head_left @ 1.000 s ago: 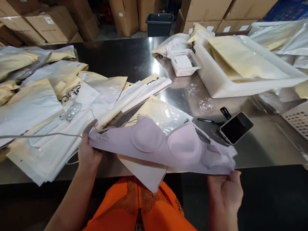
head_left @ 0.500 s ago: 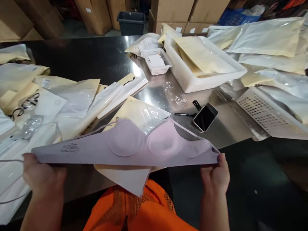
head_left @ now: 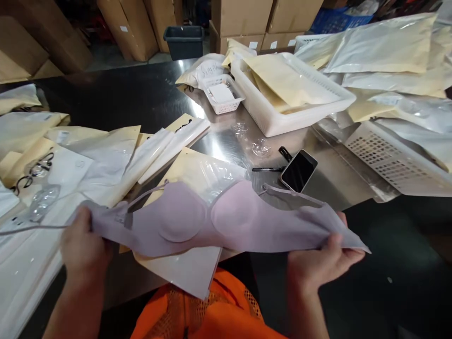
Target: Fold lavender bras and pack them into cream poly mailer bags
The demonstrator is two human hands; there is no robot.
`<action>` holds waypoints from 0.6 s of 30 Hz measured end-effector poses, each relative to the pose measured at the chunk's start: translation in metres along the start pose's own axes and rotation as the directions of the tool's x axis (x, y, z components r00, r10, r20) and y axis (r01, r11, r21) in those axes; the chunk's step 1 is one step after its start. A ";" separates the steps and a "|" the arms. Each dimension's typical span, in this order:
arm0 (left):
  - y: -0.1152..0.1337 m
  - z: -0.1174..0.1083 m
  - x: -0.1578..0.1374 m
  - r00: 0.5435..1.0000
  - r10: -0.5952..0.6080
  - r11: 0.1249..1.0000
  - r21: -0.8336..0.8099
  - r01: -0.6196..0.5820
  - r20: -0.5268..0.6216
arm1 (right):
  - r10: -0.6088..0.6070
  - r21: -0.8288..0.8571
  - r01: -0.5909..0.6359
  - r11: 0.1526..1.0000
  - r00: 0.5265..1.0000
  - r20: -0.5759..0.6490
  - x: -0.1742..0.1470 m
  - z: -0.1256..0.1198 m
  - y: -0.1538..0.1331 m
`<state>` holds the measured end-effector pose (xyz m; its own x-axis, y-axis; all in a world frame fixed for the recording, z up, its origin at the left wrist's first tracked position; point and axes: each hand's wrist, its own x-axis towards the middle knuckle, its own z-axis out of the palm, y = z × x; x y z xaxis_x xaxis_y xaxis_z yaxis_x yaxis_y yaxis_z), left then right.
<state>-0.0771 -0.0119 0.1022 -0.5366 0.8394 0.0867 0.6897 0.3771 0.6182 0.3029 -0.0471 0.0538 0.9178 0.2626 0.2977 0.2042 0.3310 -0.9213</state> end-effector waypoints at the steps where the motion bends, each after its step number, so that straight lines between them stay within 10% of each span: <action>1: 0.011 0.005 -0.004 0.998 0.026 0.998 0.058 -0.030 0.058 | -0.101 -0.017 0.104 0.994 0.986 0.133 -0.012 0.008 -0.010; 2: 0.024 0.011 -0.007 0.984 0.078 0.987 0.124 -0.098 0.161 | -0.187 -0.020 0.210 0.978 0.908 0.375 -0.024 0.014 -0.021; 4: 0.051 0.022 -0.013 0.855 0.205 0.903 0.246 -0.354 0.476 | -0.270 0.071 0.397 0.915 0.472 0.839 -0.044 0.023 -0.038; 6: 0.070 0.030 -0.016 0.650 0.243 0.752 0.284 -0.595 0.720 | -0.250 0.201 0.473 0.858 0.041 0.967 -0.057 0.023 -0.046; 7: 0.076 0.031 -0.017 0.601 0.241 0.699 0.293 -0.652 0.762 | -0.254 0.236 0.486 0.841 -0.031 0.967 -0.060 0.021 -0.047; 13: 0.082 0.034 -0.014 0.714 0.488 0.771 0.136 -0.623 0.502 | -0.221 -0.054 0.650 0.758 0.334 0.916 -0.051 -0.010 -0.006; 18: 0.109 0.076 -0.004 0.638 0.550 0.761 -0.007 -0.649 0.539 | -0.165 -0.116 0.640 0.760 0.363 0.917 -0.055 -0.018 0.024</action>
<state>0.0374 0.0555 0.1096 0.2986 0.9540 -0.0260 0.8694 -0.2607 0.4197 0.2631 -0.0699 0.0110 -0.0126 0.8718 0.4896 0.7818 0.3139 -0.5388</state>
